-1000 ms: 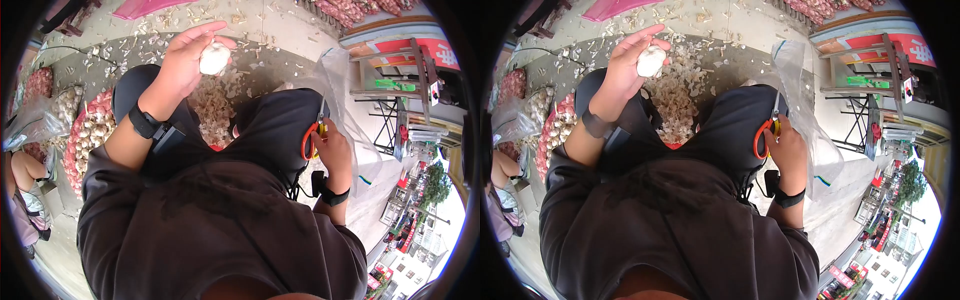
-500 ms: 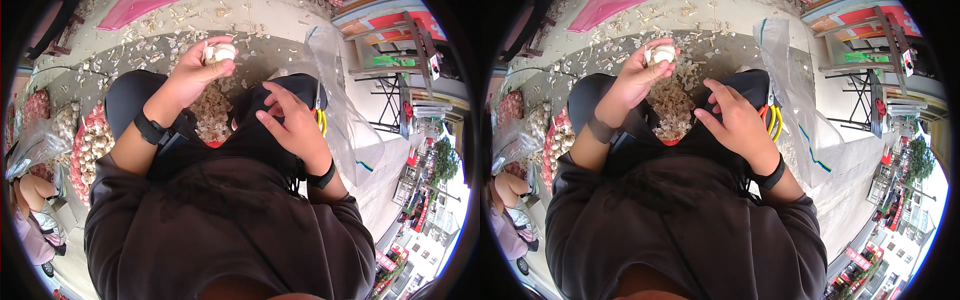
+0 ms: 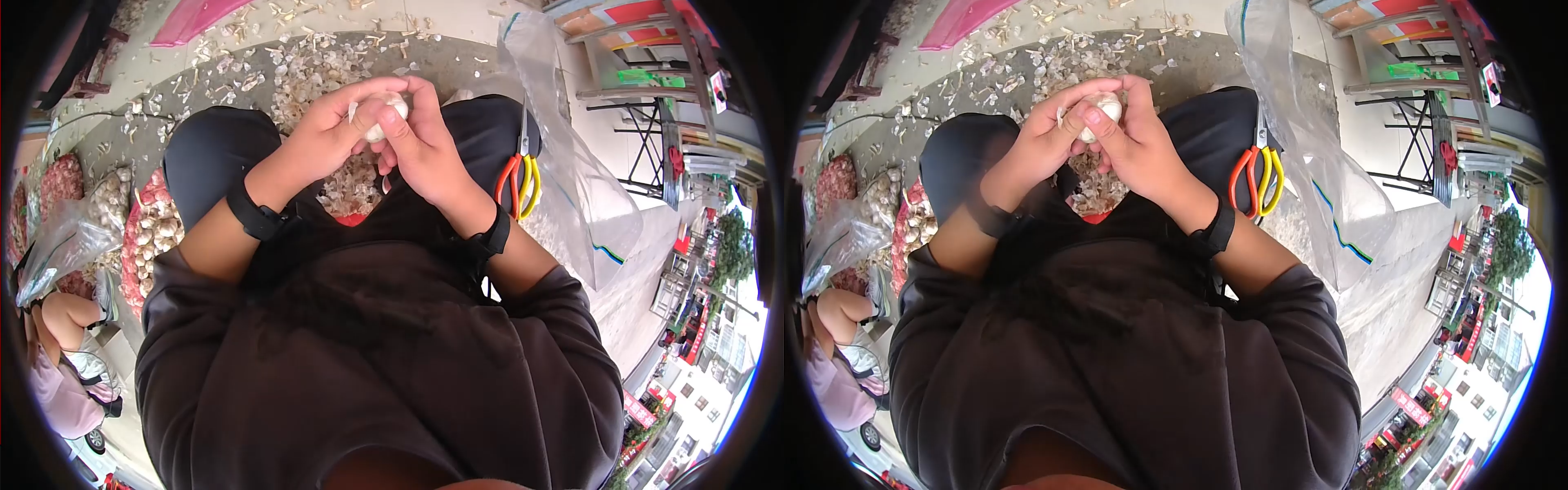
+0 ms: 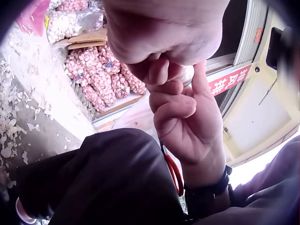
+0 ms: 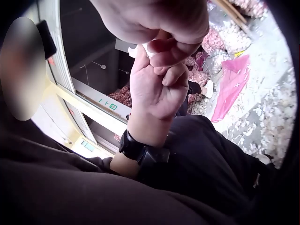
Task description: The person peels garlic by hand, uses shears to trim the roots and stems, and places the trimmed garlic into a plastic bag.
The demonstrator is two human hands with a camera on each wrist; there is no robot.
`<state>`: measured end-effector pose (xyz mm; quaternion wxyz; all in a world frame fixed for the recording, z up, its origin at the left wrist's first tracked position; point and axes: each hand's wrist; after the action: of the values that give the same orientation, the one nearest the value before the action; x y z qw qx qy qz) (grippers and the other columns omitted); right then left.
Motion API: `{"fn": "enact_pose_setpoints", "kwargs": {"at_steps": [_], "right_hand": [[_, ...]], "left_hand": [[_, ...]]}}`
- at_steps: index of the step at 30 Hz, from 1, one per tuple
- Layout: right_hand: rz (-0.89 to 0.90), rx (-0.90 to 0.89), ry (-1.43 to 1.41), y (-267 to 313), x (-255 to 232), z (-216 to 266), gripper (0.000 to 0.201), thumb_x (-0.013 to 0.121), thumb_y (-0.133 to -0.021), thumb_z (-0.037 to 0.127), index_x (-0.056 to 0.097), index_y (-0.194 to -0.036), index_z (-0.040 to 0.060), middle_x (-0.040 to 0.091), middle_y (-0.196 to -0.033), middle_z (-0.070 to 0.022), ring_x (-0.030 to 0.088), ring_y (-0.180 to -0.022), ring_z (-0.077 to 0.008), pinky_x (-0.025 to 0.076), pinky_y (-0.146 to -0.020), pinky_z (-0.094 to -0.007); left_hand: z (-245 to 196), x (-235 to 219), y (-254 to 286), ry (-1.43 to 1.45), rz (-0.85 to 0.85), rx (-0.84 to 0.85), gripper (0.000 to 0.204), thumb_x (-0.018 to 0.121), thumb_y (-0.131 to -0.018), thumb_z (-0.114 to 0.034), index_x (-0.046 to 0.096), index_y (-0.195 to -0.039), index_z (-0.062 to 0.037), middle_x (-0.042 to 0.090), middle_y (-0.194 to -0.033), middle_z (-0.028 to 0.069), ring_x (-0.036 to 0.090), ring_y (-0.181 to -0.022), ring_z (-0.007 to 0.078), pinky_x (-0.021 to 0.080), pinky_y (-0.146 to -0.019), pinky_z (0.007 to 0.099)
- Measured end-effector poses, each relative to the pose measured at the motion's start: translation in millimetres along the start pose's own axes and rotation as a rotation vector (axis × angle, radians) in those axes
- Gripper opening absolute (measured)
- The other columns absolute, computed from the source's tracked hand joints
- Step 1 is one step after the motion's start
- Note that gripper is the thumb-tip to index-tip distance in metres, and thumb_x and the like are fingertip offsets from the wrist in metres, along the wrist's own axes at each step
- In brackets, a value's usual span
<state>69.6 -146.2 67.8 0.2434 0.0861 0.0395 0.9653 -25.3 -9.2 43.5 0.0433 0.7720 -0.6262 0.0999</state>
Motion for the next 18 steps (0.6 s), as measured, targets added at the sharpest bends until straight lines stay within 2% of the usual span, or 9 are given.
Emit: {"fn": "enact_pose_setpoints", "kwargs": {"at_steps": [3, 5, 9, 11, 12, 14, 17, 18], "right_hand": [[0.066, -0.076, -0.04, -4, -1, -5, 0.051, 0.056, -0.099, 0.032, 0.03, -0.134, 0.0055, 0.054, -0.099, -0.0049, 0.054, -0.075, -0.0067, 0.053, -0.058, -0.0217], [0.119, -0.121, -0.044, -7, -2, -4, 0.05, 0.054, -0.1, 0.032, 0.03, -0.137, 0.0057, 0.054, -0.102, -0.0041, 0.054, -0.077, -0.0066, 0.053, -0.059, -0.0219], [0.169, -0.077, -0.191, -9, -5, -11, 0.049, 0.049, -0.103, 0.028, 0.03, -0.143, 0.0083, 0.054, -0.103, -0.0035, 0.055, -0.083, -0.0082, 0.055, -0.068, -0.0254], [0.152, 0.004, -0.323, -7, -2, -10, 0.048, 0.046, -0.104, 0.028, 0.029, -0.145, 0.0101, 0.055, -0.104, -0.0034, 0.057, -0.086, -0.0093, 0.056, -0.073, -0.0273], [0.163, -0.017, -0.361, -6, -2, -10, 0.046, 0.047, -0.103, 0.027, 0.032, -0.143, 0.01, 0.054, -0.11, -0.0059, 0.058, -0.091, -0.0124, 0.056, -0.075, -0.0286], [0.185, -0.06, -0.439, -6, -1, -11, 0.04, 0.048, -0.103, 0.026, 0.038, -0.139, 0.0097, 0.054, -0.124, -0.0108, 0.061, -0.101, -0.0185, 0.055, -0.081, -0.0311], [0.096, -0.125, -0.273, -9, 5, -7, 0.044, 0.063, -0.094, 0.007, 0.04, -0.132, 0.0101, 0.056, -0.105, -0.0032, 0.058, -0.09, -0.0101, 0.054, -0.077, -0.0276], [0.061, -0.128, -0.22, -10, 4, -10, 0.046, 0.065, -0.09, 0.002, 0.042, -0.129, 0.0099, 0.057, -0.105, -0.0033, 0.058, -0.091, -0.0099, 0.053, -0.077, -0.0268]], "left_hand": [[1, 0, 1, -0.042, -0.036, 0.038, 0.049, 0.048, -0.102, -0.04, 0.052, -0.137, -0.0057, 0.063, -0.094, -0.0002, 0.045, -0.062, 0.0022, 0.038, -0.054, 0.0177], [-1, -2, 1, 0.013, -0.064, 0.004, 0.047, 0.047, -0.103, -0.039, 0.055, -0.134, -0.0043, 0.064, -0.094, 0.0013, 0.046, -0.061, 0.0027, 0.039, -0.053, 0.0177], [-8, -7, -2, 0.031, -0.118, -0.012, 0.041, 0.047, -0.104, -0.033, 0.057, -0.129, -0.0017, 0.066, -0.094, 0.0038, 0.049, -0.058, 0.0035, 0.04, -0.05, 0.0179], [-5, -7, -3, 0.076, -0.221, -0.032, 0.036, 0.049, -0.103, -0.026, 0.058, -0.128, -0.0013, 0.067, -0.096, 0.0049, 0.049, -0.056, 0.0032, 0.039, -0.048, 0.0181], [-4, -7, -3, 0.099, -0.273, -0.041, 0.034, 0.05, -0.103, -0.023, 0.058, -0.127, -0.001, 0.067, -0.097, 0.0055, 0.048, -0.055, 0.0031, 0.039, -0.046, 0.0182], [-5, -10, -4, 0.166, -0.299, -0.04, 0.03, 0.052, -0.101, -0.016, 0.059, -0.126, -0.0006, 0.068, -0.103, 0.007, 0.055, -0.064, 0.0052, 0.045, -0.054, 0.0197], [5, -8, -7, 0.106, -0.292, 0.031, 0.026, 0.053, -0.099, -0.009, 0.062, -0.122, -0.0015, 0.068, -0.103, 0.0066, 0.061, -0.079, 0.0091, 0.051, -0.069, 0.0227], [8, -7, -8, 0.058, -0.28, 0.067, 0.025, 0.053, -0.098, -0.007, 0.064, -0.12, -0.002, 0.068, -0.102, 0.0061, 0.063, -0.085, 0.0105, 0.052, -0.074, 0.0239]]}}
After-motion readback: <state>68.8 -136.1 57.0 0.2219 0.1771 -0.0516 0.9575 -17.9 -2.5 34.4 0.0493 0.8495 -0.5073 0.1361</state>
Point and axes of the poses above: each hand's wrist, its own y-axis away from the middle knuckle, its own x-axis out of the palm, z = x × y
